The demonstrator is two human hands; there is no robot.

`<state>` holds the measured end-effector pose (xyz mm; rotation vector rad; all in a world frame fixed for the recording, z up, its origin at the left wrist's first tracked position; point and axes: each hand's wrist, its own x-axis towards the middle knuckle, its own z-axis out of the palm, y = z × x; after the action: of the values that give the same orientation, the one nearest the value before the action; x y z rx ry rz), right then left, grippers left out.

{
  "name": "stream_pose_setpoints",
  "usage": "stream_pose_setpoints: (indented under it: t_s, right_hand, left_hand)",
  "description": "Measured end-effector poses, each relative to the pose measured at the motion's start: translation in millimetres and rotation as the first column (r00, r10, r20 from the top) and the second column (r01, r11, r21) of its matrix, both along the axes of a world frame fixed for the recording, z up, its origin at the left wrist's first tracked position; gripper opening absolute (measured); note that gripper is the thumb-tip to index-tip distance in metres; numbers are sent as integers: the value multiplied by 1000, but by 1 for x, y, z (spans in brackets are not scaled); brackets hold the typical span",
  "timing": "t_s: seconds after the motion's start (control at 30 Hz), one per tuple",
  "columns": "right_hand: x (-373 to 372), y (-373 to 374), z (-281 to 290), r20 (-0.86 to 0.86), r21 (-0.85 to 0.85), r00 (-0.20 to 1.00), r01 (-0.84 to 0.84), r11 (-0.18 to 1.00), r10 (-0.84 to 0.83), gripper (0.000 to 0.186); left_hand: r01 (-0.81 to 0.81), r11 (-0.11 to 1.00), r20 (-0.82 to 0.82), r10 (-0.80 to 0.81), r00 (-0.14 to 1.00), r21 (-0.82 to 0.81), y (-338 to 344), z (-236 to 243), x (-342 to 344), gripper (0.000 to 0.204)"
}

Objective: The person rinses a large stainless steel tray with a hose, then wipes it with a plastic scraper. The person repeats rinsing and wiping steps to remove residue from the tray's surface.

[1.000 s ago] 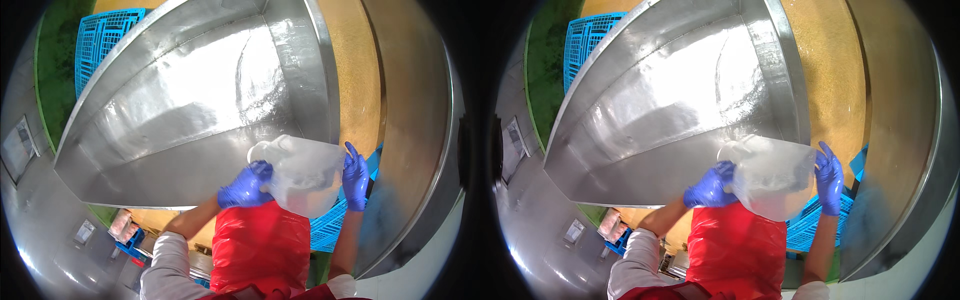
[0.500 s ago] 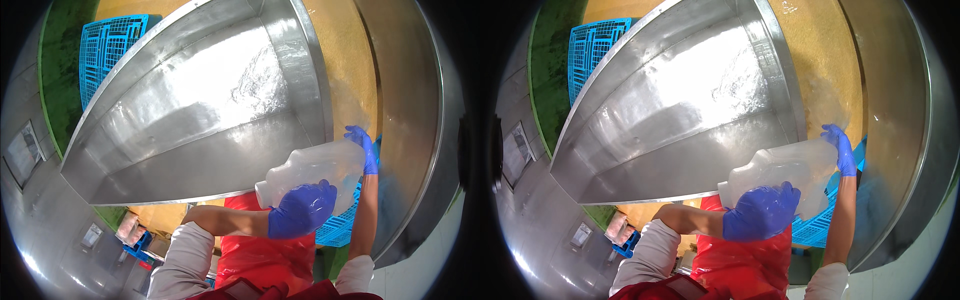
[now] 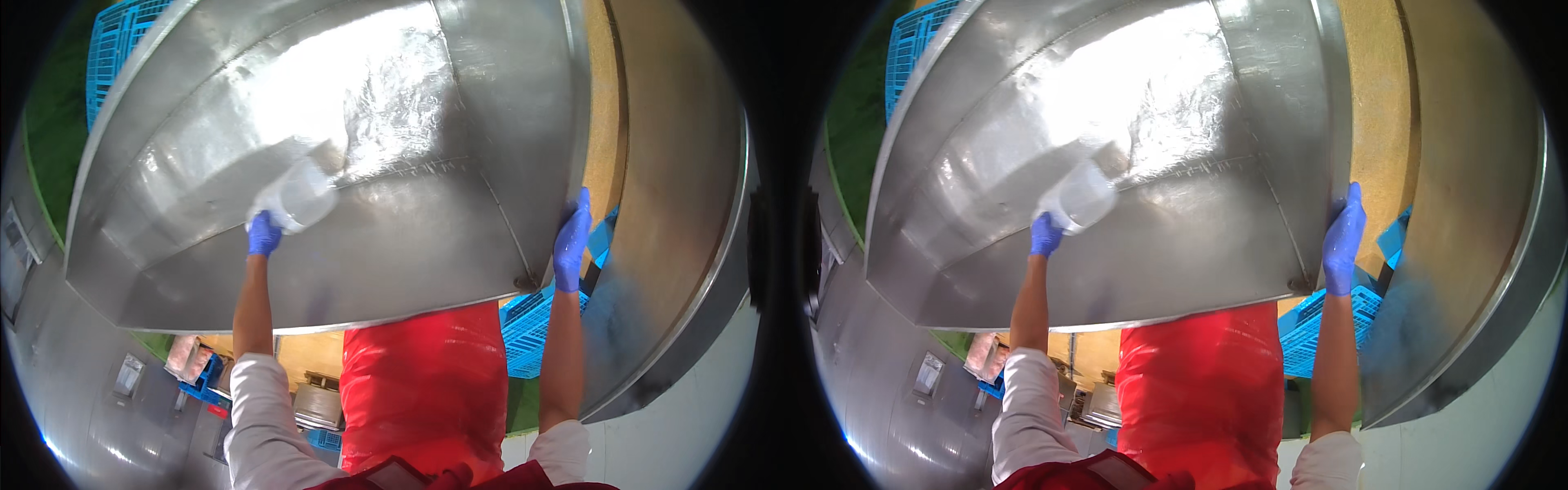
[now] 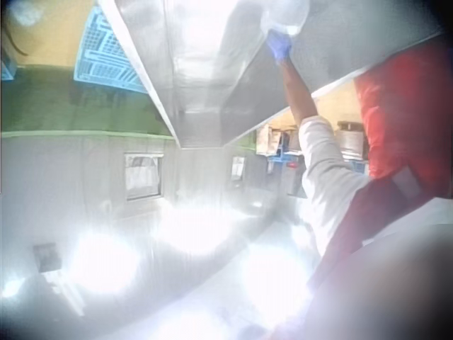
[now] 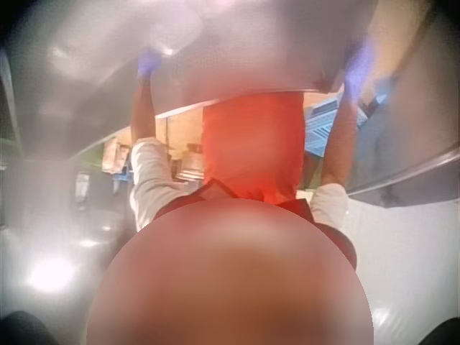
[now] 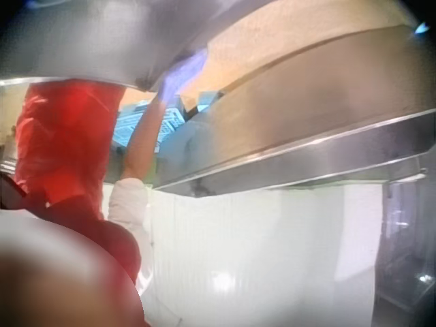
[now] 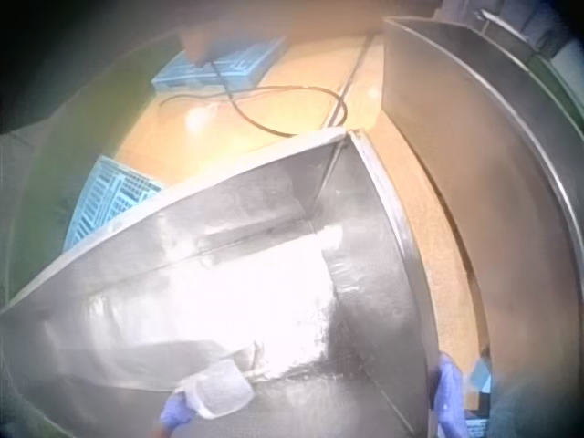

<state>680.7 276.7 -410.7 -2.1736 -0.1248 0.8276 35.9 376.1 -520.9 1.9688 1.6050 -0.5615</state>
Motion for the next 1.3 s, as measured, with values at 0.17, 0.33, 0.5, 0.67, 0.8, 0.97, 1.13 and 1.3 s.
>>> stream_pose_setpoints:
  t_s: [0.17,0.33,0.5,0.67,0.8,0.97,1.13,1.3]
  right_hand:
    - [-4,-1,-1,134,-8,991,-20,1000,21,42]
    - [-3,-19,-1,217,-98,969,-102,990,121,52]
    - [-5,-4,-4,11,118,996,84,989,-86,47]
    - [-1,5,2,24,90,995,-104,991,102,32]
    - [0,8,12,-76,-5,997,-13,1000,13,30]
    - [24,-15,-10,-562,51,817,192,980,-131,27]
    - [80,12,56,-903,181,423,202,963,81,34]
    - [92,0,68,-769,46,629,-123,991,113,38]
  left_hand:
    - [-3,1000,-273,0,962,-10,10,-113,22,22]
    - [202,978,17,-203,979,51,-44,-210,269,16]
    - [142,988,151,-132,980,-58,-62,-230,383,24]
    - [213,958,456,-106,884,-190,-39,-188,352,20]
    - [136,988,803,-25,595,-70,-20,-70,357,19]
    - [113,982,795,54,604,-153,14,126,378,54]
    - [288,956,785,-224,578,61,4,229,395,37]
    - [288,912,680,-411,608,293,-10,293,460,33]
